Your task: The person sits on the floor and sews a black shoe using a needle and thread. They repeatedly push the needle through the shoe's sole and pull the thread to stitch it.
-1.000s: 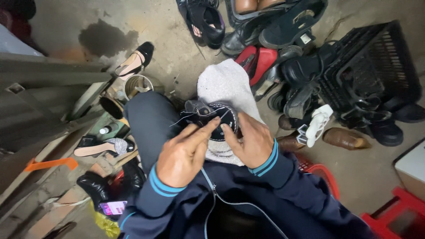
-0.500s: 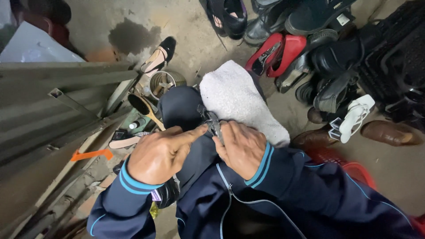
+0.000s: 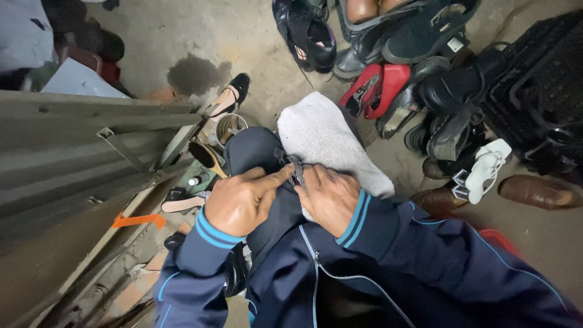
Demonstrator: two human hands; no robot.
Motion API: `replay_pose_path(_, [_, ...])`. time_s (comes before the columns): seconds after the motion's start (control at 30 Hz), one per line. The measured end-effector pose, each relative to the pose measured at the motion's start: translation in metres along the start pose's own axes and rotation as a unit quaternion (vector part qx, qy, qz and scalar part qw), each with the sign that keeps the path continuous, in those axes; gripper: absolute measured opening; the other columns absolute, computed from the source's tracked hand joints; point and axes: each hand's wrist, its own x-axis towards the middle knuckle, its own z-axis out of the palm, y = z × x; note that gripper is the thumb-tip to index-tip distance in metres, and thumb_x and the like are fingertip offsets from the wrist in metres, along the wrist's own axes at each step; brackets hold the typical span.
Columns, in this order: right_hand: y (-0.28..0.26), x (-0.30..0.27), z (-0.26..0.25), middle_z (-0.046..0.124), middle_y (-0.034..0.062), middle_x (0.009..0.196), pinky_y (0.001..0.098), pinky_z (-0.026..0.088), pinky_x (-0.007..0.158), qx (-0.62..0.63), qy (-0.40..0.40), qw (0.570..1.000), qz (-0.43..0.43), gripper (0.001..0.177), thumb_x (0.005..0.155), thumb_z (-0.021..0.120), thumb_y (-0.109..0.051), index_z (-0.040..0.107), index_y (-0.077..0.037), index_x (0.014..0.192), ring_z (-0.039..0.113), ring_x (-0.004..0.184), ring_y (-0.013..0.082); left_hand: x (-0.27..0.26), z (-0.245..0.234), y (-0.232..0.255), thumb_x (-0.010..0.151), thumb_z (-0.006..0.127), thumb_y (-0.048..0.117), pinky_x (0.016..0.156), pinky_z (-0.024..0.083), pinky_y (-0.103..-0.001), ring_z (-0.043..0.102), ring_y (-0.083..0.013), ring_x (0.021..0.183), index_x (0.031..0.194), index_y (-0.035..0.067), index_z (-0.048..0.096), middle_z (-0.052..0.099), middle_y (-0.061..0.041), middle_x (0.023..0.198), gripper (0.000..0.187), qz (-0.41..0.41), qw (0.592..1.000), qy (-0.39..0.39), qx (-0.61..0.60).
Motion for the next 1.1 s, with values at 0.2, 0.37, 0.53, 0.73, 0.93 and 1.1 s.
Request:
replay_pose_path(0.2, [-0.003,0.002,-0.028,0.062,0.0124,0.078,0.0389,0.057,0.052,0.092,0.0,0.995,-0.033,0.044,0.1,0.056,-0.037,0.065,0.004,0.113,0.07,0.067,0.0281,-0.02,0.006,-0.01,0.101,0.044,0.022,0.049,0.058,-0.044,0.068,-0.0354,0.058,0.137,0.029,0.07,0.073,-0.006,0.079,0.044,0.025,0.998,0.032,-0.039])
replay_pose_path(0.37, [0.042,-0.006,-0.026,0.076,0.0098,0.099,0.0395,0.059,0.072,0.348,0.049,0.932,0.093,0.018,0.094,0.071,-0.027,0.074,-0.009,0.097,0.075,0.083,0.0283,-0.042,0.009,-0.012,0.099,0.059,0.019,0.056,0.06,-0.04,0.073,-0.0307,0.071,0.121,0.023,0.077,0.077,-0.003,0.083,0.029,0.014,0.991,0.128,-0.037])
replay_pose_path(0.53, [0.094,-0.011,-0.031,0.072,0.0013,0.113,0.0437,0.058,0.079,0.14,0.09,0.976,0.144,0.014,0.094,0.078,-0.024,0.072,-0.013,0.101,0.072,0.095,0.0298,-0.051,0.028,-0.024,0.098,0.063,0.014,0.073,0.061,-0.037,0.076,-0.0267,0.088,0.111,0.021,0.08,0.08,0.0,0.098,0.022,0.006,0.98,0.201,0.005])
replay_pose_path(0.73, [0.029,0.01,-0.026,0.07,0.008,0.117,0.0411,0.052,0.099,0.145,0.18,0.973,-0.006,0.015,0.101,0.066,-0.013,0.075,-0.009,0.112,0.063,0.113,0.0327,-0.033,0.028,-0.002,0.101,0.057,0.014,0.069,0.061,-0.039,0.074,-0.0283,0.082,0.105,0.015,0.074,0.076,-0.004,0.09,0.018,0.033,0.977,0.205,0.043])
replay_pose_path(0.93, [0.02,0.006,-0.012,0.067,0.0061,0.119,0.047,0.047,0.098,0.176,0.083,0.975,-0.104,0.015,0.101,0.062,-0.022,0.072,-0.012,0.095,0.059,0.119,0.0338,-0.032,0.026,0.007,0.102,0.06,0.017,0.058,0.058,-0.04,0.07,-0.0308,0.071,0.099,0.012,0.076,0.075,-0.008,0.079,0.017,0.004,0.972,0.233,0.02])
replay_pose_path(1.1, [0.01,0.012,-0.069,0.077,0.017,0.108,0.0437,0.063,0.083,0.638,-0.065,0.766,0.036,0.013,0.1,0.058,-0.005,0.07,-0.001,0.101,0.073,0.093,0.0208,-0.027,0.028,0.006,0.104,0.058,0.019,0.057,0.057,-0.036,0.068,-0.0272,0.067,0.098,0.013,0.075,0.069,-0.006,0.071,0.019,0.025,0.968,0.247,0.035])
